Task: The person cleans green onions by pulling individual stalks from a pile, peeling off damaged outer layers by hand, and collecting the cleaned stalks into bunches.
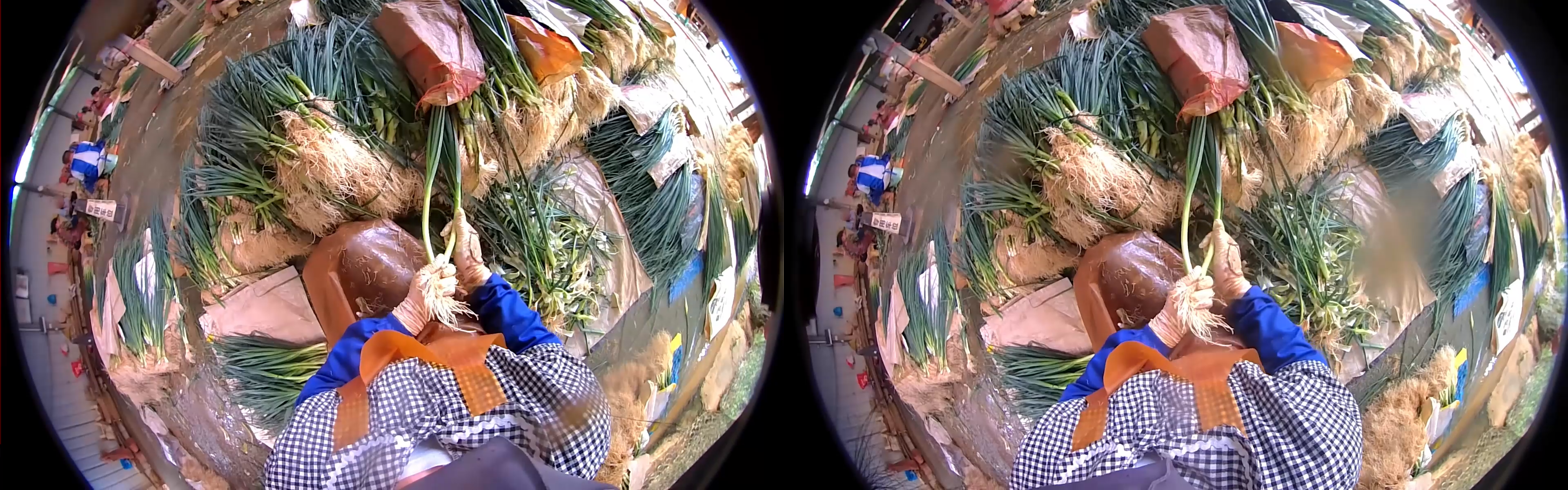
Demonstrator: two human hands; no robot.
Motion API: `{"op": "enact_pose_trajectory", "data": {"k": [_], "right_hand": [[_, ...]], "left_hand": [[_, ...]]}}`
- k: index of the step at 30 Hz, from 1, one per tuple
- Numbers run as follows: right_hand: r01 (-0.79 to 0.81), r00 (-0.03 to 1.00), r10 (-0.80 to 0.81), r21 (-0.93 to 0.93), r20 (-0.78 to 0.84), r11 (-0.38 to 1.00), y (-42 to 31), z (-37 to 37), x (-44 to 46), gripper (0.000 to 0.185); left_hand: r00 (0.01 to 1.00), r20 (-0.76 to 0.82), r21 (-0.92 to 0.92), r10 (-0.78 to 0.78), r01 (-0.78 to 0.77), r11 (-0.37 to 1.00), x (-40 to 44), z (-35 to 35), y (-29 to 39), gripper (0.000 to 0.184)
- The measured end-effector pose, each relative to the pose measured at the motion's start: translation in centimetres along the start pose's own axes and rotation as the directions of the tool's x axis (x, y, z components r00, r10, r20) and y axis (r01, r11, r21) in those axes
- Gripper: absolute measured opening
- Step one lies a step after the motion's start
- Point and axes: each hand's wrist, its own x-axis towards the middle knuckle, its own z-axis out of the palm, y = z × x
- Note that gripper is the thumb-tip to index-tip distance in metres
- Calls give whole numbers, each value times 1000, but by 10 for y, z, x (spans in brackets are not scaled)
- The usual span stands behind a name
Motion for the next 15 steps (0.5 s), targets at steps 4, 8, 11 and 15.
{"op": "enact_pose_trajectory", "data": {"k": [4,8,11,15], "right_hand": [[32,992,-15,128,-129,991,-6,-5,-19,47],[272,957,-283,-151,-62,950,3,-23,-46,27],[332,937,-306,-156,172,930,-14,-75,-79,21],[75,988,42,-694,150,716,-68,-139,-76,38]], "left_hand": [[985,121,-127,-120,135,983,5,-12,-4,27],[998,17,-153,-68,70,986,0,9,1,34],[999,-41,90,-9,12,996,7,-19,3,34],[980,179,66,-91,80,995,2,-7,10,34]]}}
